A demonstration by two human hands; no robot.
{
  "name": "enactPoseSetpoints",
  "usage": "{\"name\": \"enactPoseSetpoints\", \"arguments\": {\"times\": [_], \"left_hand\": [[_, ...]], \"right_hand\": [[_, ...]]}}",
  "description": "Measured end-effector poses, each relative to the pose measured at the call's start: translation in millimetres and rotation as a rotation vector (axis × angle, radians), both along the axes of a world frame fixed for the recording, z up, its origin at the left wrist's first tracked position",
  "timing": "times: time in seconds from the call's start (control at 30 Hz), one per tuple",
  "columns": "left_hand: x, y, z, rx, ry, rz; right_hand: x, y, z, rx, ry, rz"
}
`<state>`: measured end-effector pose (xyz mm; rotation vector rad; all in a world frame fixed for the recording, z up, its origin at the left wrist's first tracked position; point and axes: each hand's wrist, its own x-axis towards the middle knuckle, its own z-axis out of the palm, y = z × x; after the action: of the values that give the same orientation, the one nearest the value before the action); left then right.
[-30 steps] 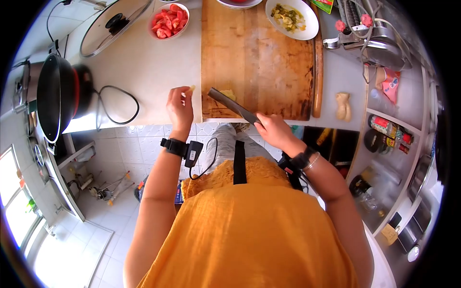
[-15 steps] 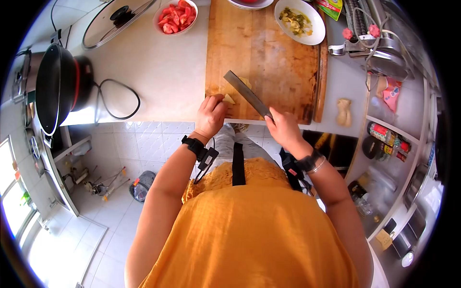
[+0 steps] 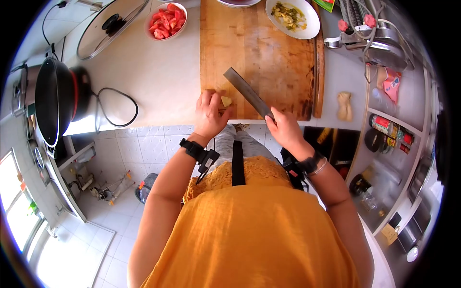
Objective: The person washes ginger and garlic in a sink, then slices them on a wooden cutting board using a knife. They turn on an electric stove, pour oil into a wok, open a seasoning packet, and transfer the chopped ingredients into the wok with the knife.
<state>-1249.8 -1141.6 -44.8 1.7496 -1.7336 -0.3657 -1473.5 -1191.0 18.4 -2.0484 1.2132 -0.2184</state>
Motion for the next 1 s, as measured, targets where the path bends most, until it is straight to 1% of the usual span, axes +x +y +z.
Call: {"name": "enactPoseSetpoints", "arguments": {"times": [0.03, 0.07, 0.17, 0.23, 0.27, 0.33, 0.43, 0.5, 0.57, 0.7, 0.77, 0.8, 0.87, 1.0], "left_hand": [[3.6, -0.3, -2.8, -0.088, -0.094, -0.108], [4.3, 0.3, -10.0, -0.082, -0.099, -0.112], [-3.9, -1.2, -23.9, -0.09, -0.046, -0.059], [-9.6, -2.2, -14.4, -0.094, 0.004, 0.028], [-10.3, -2.1, -14.0, -0.088, 0.007, 0.022], [-10.1, -2.4, -13.0, -0.22, -0.045, -0.023], [-9.9, 1.0, -18.6, -0.195, -0.062, -0.084], [-11.0, 2.0, -21.5, -0.182, -0.061, -0.072], [-13.3, 3.7, -22.5, -0.164, -0.061, -0.052], [-14.1, 3.8, -21.8, -0.158, -0.039, -0.04], [-14.1, 1.5, -22.1, -0.165, -0.032, -0.038], [-14.8, 1.8, -21.9, -0.169, -0.013, -0.033], [-15.3, 2.9, -21.2, -0.175, 0.008, -0.026], [-15.7, 4.5, -23.8, -0.184, 0.009, -0.013]], "right_hand": [[0.7, 1.3, 0.5, 0.001, -0.008, 0.022], [2.0, 2.9, -0.4, 0.003, -0.019, 0.044], [6.8, 8.5, -5.2, -0.073, 0.009, 0.076], [8.3, 8.7, -1.7, -0.095, 0.043, 0.12], [8.0, 9.8, -0.8, -0.115, 0.078, 0.163], [7.8, 9.9, -0.5, -0.147, 0.093, 0.198], [10.0, 8.9, 1.4, -0.177, 0.133, 0.268], [12.4, 5.6, 6.5, -0.175, 0.163, 0.3], [17.3, 0.1, 12.5, -0.117, 0.222, 0.36], [27.4, -4.6, -8.4, -0.117, 0.212, 0.351], [30.4, -5.9, -24.4, -0.212, 0.12, 0.294], [30.2, -5.7, -24.9, -0.215, 0.118, 0.3], [26.6, -5.2, -23.5, -0.188, 0.065, 0.214], [21.4, -5.7, -8.8, -0.186, 0.104, 0.317]]}}
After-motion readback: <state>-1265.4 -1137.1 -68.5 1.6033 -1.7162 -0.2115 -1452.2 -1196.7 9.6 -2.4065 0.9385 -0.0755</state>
